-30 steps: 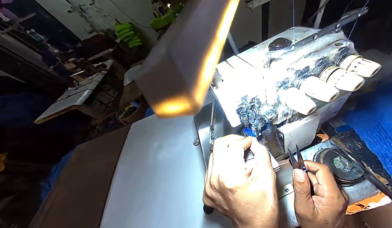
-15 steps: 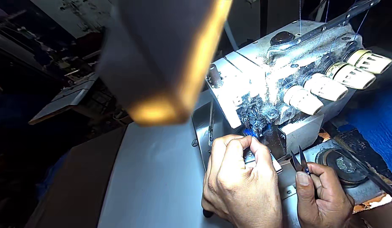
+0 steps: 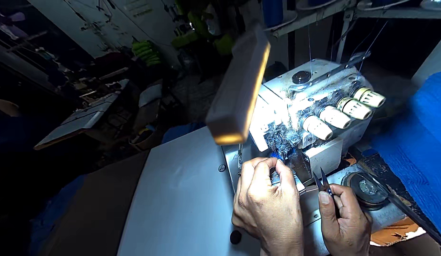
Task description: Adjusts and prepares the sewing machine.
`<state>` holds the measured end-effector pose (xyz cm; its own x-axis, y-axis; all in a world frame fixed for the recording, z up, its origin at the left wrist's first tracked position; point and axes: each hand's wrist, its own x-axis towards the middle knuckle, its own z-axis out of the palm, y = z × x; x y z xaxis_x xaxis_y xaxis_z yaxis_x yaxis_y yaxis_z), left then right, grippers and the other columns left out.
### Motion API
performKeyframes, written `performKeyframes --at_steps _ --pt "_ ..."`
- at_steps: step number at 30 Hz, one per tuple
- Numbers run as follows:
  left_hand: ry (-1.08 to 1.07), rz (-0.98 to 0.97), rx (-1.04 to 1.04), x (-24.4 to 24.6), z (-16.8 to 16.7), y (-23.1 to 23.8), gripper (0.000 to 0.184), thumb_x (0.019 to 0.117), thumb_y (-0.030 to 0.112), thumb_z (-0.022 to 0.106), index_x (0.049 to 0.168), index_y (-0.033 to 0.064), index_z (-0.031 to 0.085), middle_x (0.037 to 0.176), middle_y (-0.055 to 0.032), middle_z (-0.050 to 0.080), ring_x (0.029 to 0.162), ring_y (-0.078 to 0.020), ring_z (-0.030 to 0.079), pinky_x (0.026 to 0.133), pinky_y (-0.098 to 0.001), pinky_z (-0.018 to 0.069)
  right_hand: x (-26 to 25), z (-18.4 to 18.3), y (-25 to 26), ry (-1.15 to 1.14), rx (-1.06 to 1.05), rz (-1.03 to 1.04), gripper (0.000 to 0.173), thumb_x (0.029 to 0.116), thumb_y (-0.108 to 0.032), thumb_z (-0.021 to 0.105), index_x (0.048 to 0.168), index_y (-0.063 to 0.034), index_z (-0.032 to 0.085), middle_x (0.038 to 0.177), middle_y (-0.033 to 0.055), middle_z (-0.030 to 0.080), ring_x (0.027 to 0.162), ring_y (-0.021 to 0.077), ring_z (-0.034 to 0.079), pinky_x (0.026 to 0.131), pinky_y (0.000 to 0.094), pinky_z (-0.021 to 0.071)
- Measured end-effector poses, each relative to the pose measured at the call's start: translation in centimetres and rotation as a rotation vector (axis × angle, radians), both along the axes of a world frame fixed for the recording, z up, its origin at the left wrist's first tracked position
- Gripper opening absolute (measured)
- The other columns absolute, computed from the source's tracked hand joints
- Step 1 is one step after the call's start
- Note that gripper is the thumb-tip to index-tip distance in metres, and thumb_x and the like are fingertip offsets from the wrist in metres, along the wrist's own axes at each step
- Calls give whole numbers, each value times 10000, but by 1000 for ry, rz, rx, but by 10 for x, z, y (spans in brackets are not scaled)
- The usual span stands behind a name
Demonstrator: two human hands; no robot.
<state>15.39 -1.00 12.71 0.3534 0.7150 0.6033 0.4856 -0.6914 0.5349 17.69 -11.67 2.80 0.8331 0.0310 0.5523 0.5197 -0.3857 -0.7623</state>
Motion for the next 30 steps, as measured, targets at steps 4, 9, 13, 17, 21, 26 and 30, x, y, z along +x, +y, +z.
performKeyframes --at_steps 4,9,13,17,21,26,30 --pt "-5 8 -12 1 -1 -1 49 839 354 731 814 320 757 883 135 686 767 -111 629 660 -478 394 0 2 1 -7 -13 -19 466 1048 -488 476 994 -65 663 604 -61 518 478 -27 442 427 183 379" --pt "-10 27 5 2 -3 -1 70 840 360 721 799 318 759 875 141 695 727 -98 627 642 -448 402 -1 3 1 -12 -33 -26 453 1049 -470 474 1007 -63 668 589 -54 514 458 1 437 412 213 376" --pt "-47 16 29 4 -3 0 62 824 331 737 785 297 769 867 123 709 686 -90 627 622 -433 418 -2 6 1 11 -37 -21 446 1046 -471 481 1013 -66 666 594 -48 523 469 10 452 426 219 391" --pt "-32 2 -29 3 0 -2 48 809 323 755 784 288 777 854 121 709 737 -116 641 675 -490 403 -2 5 0 15 -29 -13 440 1043 -459 491 1020 -55 663 599 -46 532 472 8 460 425 216 397" --pt "6 22 -63 4 3 -2 45 795 332 762 768 297 769 831 120 703 741 -127 642 680 -507 395 -2 6 0 21 -26 -11 437 1044 -454 489 1017 -55 667 604 -50 534 477 7 461 427 217 398" --pt "24 26 -84 5 6 -3 65 795 334 752 760 279 757 855 86 707 785 -170 655 683 -530 399 -3 6 2 18 -9 -6 429 1042 -437 496 1015 -46 672 617 -49 548 487 9 472 436 219 407" --pt "28 38 -92 5 6 -3 60 795 335 760 767 282 760 855 85 707 780 -174 648 693 -535 387 -3 6 2 15 -9 -11 430 1036 -431 498 1008 -41 675 614 -52 544 484 6 464 434 216 398"
